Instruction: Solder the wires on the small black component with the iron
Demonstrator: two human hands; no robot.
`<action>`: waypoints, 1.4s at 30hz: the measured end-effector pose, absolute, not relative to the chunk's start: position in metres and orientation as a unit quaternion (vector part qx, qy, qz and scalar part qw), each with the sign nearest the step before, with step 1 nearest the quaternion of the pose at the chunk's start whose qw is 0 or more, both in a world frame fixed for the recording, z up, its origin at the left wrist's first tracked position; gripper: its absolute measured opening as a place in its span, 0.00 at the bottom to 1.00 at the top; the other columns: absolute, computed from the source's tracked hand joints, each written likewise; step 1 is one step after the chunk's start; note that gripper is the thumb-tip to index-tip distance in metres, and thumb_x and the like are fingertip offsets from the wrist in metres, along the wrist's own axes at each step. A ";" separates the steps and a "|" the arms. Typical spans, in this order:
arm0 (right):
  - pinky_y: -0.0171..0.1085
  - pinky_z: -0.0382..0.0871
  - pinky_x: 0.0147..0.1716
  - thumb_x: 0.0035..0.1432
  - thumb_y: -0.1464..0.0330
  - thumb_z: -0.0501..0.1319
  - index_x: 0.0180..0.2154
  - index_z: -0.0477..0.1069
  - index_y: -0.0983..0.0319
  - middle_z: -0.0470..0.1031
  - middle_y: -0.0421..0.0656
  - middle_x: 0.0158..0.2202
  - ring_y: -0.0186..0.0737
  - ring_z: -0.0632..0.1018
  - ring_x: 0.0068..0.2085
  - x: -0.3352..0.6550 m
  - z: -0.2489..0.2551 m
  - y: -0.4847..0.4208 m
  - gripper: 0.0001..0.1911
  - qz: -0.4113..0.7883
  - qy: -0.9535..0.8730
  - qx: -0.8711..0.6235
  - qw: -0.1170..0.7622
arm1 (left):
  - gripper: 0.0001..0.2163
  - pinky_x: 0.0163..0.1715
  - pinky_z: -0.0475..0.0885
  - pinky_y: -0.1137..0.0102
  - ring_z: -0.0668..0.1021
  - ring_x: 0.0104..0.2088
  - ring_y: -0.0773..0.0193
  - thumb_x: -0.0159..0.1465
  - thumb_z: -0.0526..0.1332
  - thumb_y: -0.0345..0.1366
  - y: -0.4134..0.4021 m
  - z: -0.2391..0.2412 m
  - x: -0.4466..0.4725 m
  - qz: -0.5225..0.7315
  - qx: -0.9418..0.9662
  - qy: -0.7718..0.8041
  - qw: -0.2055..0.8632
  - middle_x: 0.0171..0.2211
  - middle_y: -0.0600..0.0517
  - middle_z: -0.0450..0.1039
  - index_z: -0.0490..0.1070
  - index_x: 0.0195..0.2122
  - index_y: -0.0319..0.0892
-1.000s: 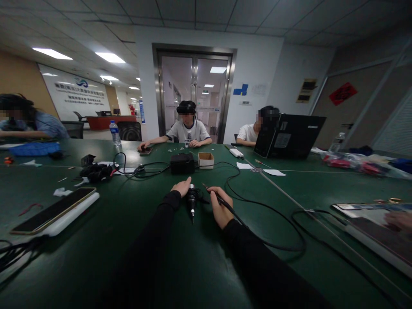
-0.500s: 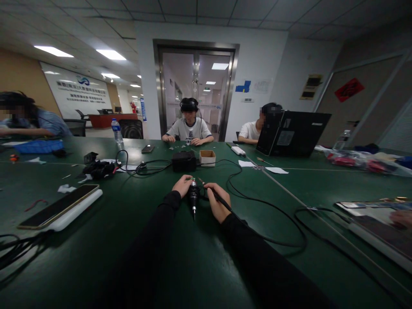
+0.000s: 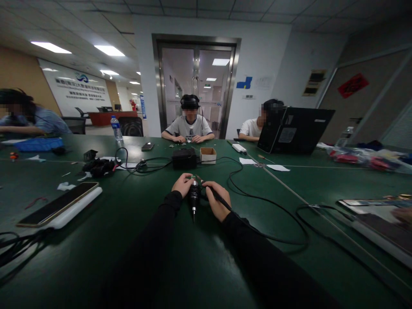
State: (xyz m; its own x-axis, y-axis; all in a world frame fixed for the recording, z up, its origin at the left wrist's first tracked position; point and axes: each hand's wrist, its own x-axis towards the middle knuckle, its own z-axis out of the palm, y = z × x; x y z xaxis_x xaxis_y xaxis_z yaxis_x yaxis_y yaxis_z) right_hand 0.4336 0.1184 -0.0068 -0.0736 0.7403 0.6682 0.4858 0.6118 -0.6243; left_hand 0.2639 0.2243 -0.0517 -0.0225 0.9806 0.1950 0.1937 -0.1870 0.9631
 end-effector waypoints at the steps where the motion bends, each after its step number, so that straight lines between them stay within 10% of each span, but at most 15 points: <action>1: 0.39 0.68 0.45 0.60 0.67 0.53 0.37 0.74 0.57 0.79 0.40 0.40 0.41 0.78 0.42 0.434 -0.006 0.118 0.11 0.119 -0.723 -0.423 0.534 | 0.12 0.40 0.71 0.68 0.78 0.33 0.63 0.58 0.61 0.38 0.224 -0.052 0.264 0.507 0.581 0.507 0.385 0.31 0.51 0.76 0.69 0.43 0.42; 42: 0.39 0.63 0.44 0.61 0.71 0.54 0.40 0.74 0.56 0.79 0.40 0.42 0.40 0.78 0.44 0.432 -0.005 0.112 0.11 0.066 -0.772 -0.419 0.473 | 0.09 0.40 0.72 0.68 0.80 0.31 0.64 0.55 0.60 0.28 0.213 -0.041 0.266 0.570 0.552 0.441 0.420 0.28 0.52 0.78 0.69 0.38 0.43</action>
State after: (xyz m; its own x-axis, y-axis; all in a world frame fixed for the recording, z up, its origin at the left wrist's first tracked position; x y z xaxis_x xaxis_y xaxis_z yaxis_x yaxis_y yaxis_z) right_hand 0.4316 0.1120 -0.0046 -0.2010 0.7096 0.6753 0.5840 0.6403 -0.4990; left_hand 0.2662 0.2130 -0.0411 -0.0387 0.9652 0.2585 0.0084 -0.2584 0.9660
